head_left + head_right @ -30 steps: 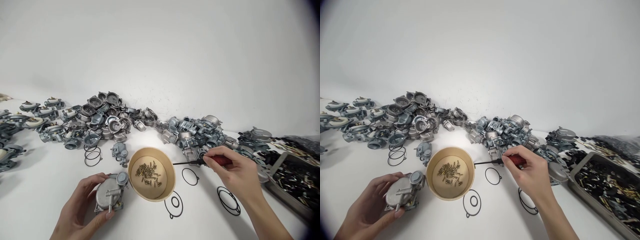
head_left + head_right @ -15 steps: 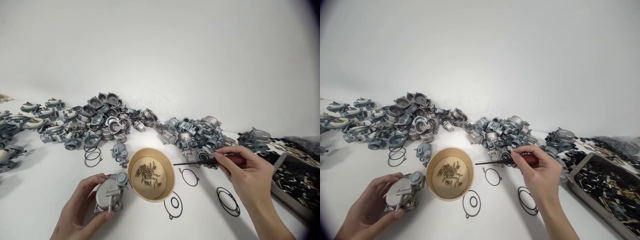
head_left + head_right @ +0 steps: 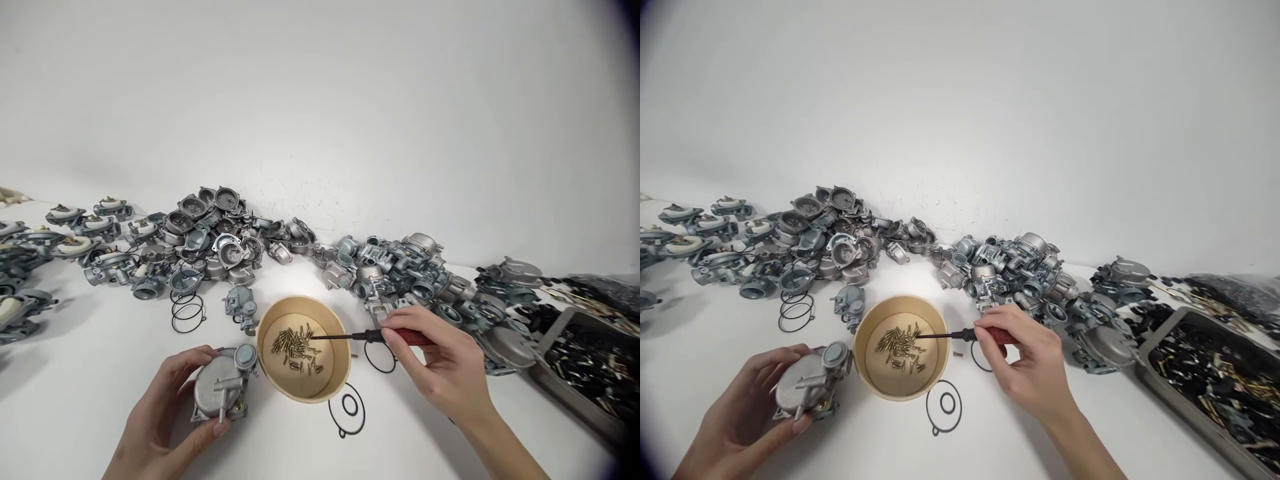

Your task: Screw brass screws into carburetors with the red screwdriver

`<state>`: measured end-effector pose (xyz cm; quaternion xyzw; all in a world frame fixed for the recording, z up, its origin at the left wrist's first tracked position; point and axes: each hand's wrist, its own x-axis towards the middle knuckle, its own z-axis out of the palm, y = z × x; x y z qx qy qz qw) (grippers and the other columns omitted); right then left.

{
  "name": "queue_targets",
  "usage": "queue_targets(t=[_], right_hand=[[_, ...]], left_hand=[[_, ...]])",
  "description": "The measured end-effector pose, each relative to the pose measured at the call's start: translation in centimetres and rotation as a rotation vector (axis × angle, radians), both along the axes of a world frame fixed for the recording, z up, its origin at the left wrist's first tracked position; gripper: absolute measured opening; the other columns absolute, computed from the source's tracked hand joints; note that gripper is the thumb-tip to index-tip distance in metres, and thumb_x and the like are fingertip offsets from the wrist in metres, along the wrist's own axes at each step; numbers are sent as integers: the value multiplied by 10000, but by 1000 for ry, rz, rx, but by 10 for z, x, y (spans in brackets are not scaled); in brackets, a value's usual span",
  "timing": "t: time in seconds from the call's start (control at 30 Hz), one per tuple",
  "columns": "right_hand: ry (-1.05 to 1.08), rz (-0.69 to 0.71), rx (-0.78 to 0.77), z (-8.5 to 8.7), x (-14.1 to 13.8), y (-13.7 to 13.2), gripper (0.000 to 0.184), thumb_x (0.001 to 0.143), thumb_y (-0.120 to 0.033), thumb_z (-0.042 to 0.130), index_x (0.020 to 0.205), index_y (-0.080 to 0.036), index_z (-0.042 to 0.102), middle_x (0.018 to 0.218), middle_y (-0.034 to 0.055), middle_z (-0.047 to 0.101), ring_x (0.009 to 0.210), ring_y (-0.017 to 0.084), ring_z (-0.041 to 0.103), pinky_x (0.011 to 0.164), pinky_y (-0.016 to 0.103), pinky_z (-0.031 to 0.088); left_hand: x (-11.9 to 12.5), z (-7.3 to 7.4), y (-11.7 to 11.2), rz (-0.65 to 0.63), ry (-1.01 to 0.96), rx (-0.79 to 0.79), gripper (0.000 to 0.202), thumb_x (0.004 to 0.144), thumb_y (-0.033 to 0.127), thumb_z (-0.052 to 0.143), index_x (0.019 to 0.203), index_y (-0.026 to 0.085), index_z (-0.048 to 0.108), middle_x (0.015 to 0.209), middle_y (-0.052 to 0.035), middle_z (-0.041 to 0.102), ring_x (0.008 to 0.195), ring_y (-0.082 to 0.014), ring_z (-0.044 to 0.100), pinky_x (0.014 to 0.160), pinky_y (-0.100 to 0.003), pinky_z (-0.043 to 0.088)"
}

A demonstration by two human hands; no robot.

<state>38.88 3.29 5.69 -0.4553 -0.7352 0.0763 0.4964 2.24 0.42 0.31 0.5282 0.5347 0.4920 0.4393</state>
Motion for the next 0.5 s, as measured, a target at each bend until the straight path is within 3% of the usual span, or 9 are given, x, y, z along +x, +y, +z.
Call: queue_targets(t=[0.27, 0.5], right_hand=[[15, 22, -13, -5, -3, 2, 161, 968, -101, 681, 994, -245, 747, 914, 69, 701, 729, 170, 650, 484, 223, 537], [94, -5, -12, -3, 5, 2, 139, 959, -129, 708, 974, -257, 761, 897, 61, 696, 743, 181, 658, 508, 241, 546]], left_hand=[[0, 2, -1, -13, 4, -8, 509, 821, 510, 865, 1238, 352, 621, 1417, -42, 667, 1434, -316, 566, 977, -249, 583], [0, 2, -1, -12, -10, -22, 533, 807, 510, 876, 1239, 324, 625, 1446, -71, 656, 1409, -337, 597, 998, -288, 589]])
